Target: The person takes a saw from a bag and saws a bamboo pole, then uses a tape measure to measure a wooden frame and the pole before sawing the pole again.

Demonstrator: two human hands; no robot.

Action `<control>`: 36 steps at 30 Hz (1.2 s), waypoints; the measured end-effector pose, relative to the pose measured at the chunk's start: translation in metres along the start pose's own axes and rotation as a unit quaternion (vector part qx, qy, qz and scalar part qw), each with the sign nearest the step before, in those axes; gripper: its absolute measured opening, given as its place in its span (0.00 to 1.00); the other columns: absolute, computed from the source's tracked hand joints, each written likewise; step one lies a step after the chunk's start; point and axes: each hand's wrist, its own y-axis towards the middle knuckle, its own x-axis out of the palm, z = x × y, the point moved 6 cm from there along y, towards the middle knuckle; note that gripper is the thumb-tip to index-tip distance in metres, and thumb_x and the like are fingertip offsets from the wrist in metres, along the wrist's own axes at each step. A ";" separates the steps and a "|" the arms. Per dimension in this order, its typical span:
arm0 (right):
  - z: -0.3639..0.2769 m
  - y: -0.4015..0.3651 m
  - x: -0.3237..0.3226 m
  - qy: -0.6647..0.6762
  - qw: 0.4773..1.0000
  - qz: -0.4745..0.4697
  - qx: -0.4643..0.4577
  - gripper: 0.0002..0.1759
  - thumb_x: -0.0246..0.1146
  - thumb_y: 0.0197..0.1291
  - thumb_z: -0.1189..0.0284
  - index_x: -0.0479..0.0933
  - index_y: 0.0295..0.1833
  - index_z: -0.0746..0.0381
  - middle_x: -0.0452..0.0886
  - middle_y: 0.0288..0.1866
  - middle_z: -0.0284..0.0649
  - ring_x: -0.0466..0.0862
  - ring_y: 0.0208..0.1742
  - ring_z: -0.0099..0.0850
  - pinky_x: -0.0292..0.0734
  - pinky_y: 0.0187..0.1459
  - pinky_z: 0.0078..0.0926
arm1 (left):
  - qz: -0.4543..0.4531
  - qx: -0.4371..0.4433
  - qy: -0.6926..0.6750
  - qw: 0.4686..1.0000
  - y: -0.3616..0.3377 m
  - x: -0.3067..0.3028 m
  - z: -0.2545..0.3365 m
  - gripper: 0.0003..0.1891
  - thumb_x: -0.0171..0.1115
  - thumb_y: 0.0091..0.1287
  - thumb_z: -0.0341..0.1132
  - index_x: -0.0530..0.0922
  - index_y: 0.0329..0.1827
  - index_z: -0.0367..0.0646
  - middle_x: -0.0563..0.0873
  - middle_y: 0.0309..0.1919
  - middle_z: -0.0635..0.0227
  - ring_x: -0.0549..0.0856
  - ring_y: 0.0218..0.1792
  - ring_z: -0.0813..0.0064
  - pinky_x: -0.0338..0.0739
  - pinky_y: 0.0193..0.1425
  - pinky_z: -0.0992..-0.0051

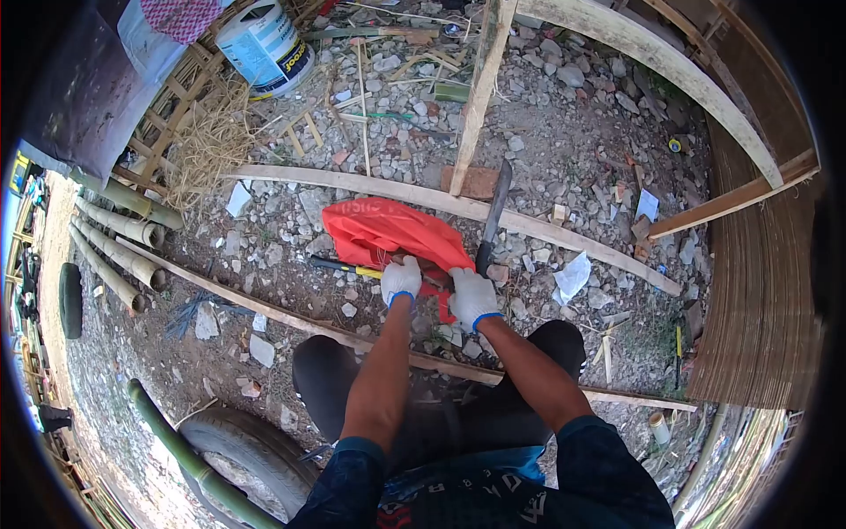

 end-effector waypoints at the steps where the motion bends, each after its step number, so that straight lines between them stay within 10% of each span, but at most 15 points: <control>1: 0.012 0.001 0.003 0.131 0.991 -0.005 0.036 0.28 0.69 0.56 0.69 0.76 0.64 0.57 0.85 0.53 0.49 0.89 0.49 0.51 0.78 0.59 0.50 | -0.021 -0.020 -0.028 0.999 0.006 0.000 -0.004 0.35 0.48 0.67 0.57 0.87 0.48 0.28 0.86 0.49 0.30 0.85 0.57 0.35 0.76 0.67 0.47; 5: 0.001 -0.007 -0.033 -0.031 0.999 0.042 0.015 0.27 0.70 0.55 0.66 0.76 0.62 0.57 0.85 0.54 0.47 0.87 0.53 0.49 0.78 0.58 0.49 | -0.057 -0.010 -0.159 0.986 -0.019 -0.034 0.022 0.30 0.54 0.67 0.55 0.87 0.36 0.31 0.90 0.32 0.45 0.92 0.36 0.54 0.86 0.46 0.57; 7: -0.044 -0.029 -0.084 -0.008 0.956 0.249 -0.154 0.28 0.73 0.53 0.63 0.78 0.60 0.59 0.83 0.57 0.46 0.83 0.57 0.49 0.76 0.56 0.51 | -0.062 0.005 -0.190 0.980 -0.028 -0.051 0.025 0.27 0.56 0.68 0.53 0.87 0.34 0.32 0.90 0.29 0.50 0.91 0.32 0.60 0.84 0.40 0.61; 12: -0.102 -0.043 -0.100 0.020 0.971 0.094 -0.220 0.14 0.74 0.54 0.63 0.82 0.36 0.62 0.82 0.50 0.42 0.83 0.51 0.46 0.79 0.50 0.46 | -0.081 0.102 -0.048 0.990 -0.082 -0.098 0.026 0.29 0.56 0.74 0.54 0.84 0.35 0.30 0.88 0.28 0.56 0.89 0.35 0.66 0.82 0.45 0.65; 14: -0.107 -0.066 -0.144 0.101 0.966 0.092 -0.220 0.12 0.71 0.59 0.64 0.81 0.35 0.61 0.81 0.41 0.46 0.84 0.45 0.49 0.79 0.45 0.49 | -0.207 -0.004 -0.233 0.950 -0.125 -0.131 0.033 0.26 0.58 0.78 0.54 0.86 0.44 0.35 0.90 0.32 0.60 0.90 0.37 0.70 0.83 0.46 0.68; 17: -0.091 -0.091 -0.208 0.138 0.980 0.021 -0.145 0.12 0.71 0.61 0.67 0.80 0.38 0.64 0.78 0.36 0.48 0.83 0.37 0.50 0.76 0.40 0.45 | -0.084 0.100 -0.296 0.946 -0.148 -0.206 0.007 0.26 0.56 0.81 0.54 0.85 0.47 0.35 0.87 0.31 0.67 0.88 0.36 0.79 0.82 0.44 0.73; 19: -0.047 -0.101 -0.234 0.169 0.983 -0.041 -0.065 0.12 0.68 0.62 0.76 0.81 0.49 0.71 0.82 0.38 0.44 0.81 0.35 0.28 0.75 0.40 0.28 | 0.118 0.097 -0.297 0.943 -0.163 -0.279 -0.037 0.24 0.58 0.80 0.50 0.85 0.47 0.32 0.88 0.33 0.64 0.86 0.37 0.75 0.80 0.46 0.71; 23: 0.020 -0.127 -0.269 0.262 0.965 -0.019 -0.021 0.16 0.69 0.64 0.72 0.80 0.51 0.71 0.75 0.46 0.40 0.75 0.44 0.25 0.73 0.49 0.22 | 0.460 -0.039 -0.027 0.887 -0.209 -0.412 -0.216 0.25 0.63 0.75 0.51 0.83 0.56 0.34 0.89 0.47 0.47 0.87 0.52 0.51 0.78 0.62 0.60; 29: 0.131 -0.171 -0.291 0.278 0.945 0.175 0.006 0.45 0.80 0.59 0.51 0.72 0.70 0.71 0.74 0.63 0.45 0.77 0.60 0.33 0.74 0.62 0.36 | 0.422 -0.482 0.134 0.756 -0.330 -0.494 -0.515 0.46 0.68 0.60 0.69 0.79 0.70 0.38 0.86 0.60 0.39 0.86 0.61 0.43 0.79 0.67 0.50; 30: 0.125 -0.176 -0.292 0.285 0.940 0.186 0.017 0.45 0.81 0.58 0.52 0.72 0.70 0.71 0.78 0.57 0.43 0.80 0.54 0.31 0.77 0.54 0.31 | 0.394 -0.358 0.114 0.839 -0.332 -0.497 -0.559 0.47 0.68 0.60 0.68 0.73 0.78 0.50 0.86 0.61 0.41 0.85 0.62 0.42 0.79 0.66 0.50; 31: 0.120 -0.177 -0.289 0.319 0.933 0.163 0.023 0.46 0.81 0.57 0.49 0.73 0.69 0.71 0.80 0.52 0.41 0.81 0.50 0.29 0.77 0.50 0.28 | 0.350 -0.470 0.100 0.804 -0.352 -0.489 -0.613 0.47 0.74 0.61 0.59 0.66 0.84 0.60 0.86 0.63 0.46 0.86 0.62 0.48 0.80 0.67 0.56; 34: 0.118 -0.173 -0.289 0.301 0.937 0.175 -0.026 0.49 0.79 0.53 0.41 0.75 0.64 0.70 0.81 0.38 0.33 0.81 0.37 0.23 0.74 0.37 0.21 | 0.439 -0.307 -0.111 0.837 -0.367 -0.459 -0.692 0.49 0.78 0.59 0.42 0.63 0.85 0.49 0.88 0.60 0.50 0.87 0.58 0.58 0.80 0.66 0.63; 36: 0.127 -0.184 -0.288 0.248 0.949 0.194 -0.016 0.48 0.79 0.51 0.39 0.76 0.62 0.69 0.81 0.49 0.38 0.81 0.35 0.23 0.77 0.36 0.25 | 0.439 -0.218 -0.132 0.862 -0.367 -0.451 -0.692 0.49 0.78 0.58 0.37 0.63 0.84 0.43 0.88 0.59 0.51 0.87 0.56 0.60 0.80 0.65 0.64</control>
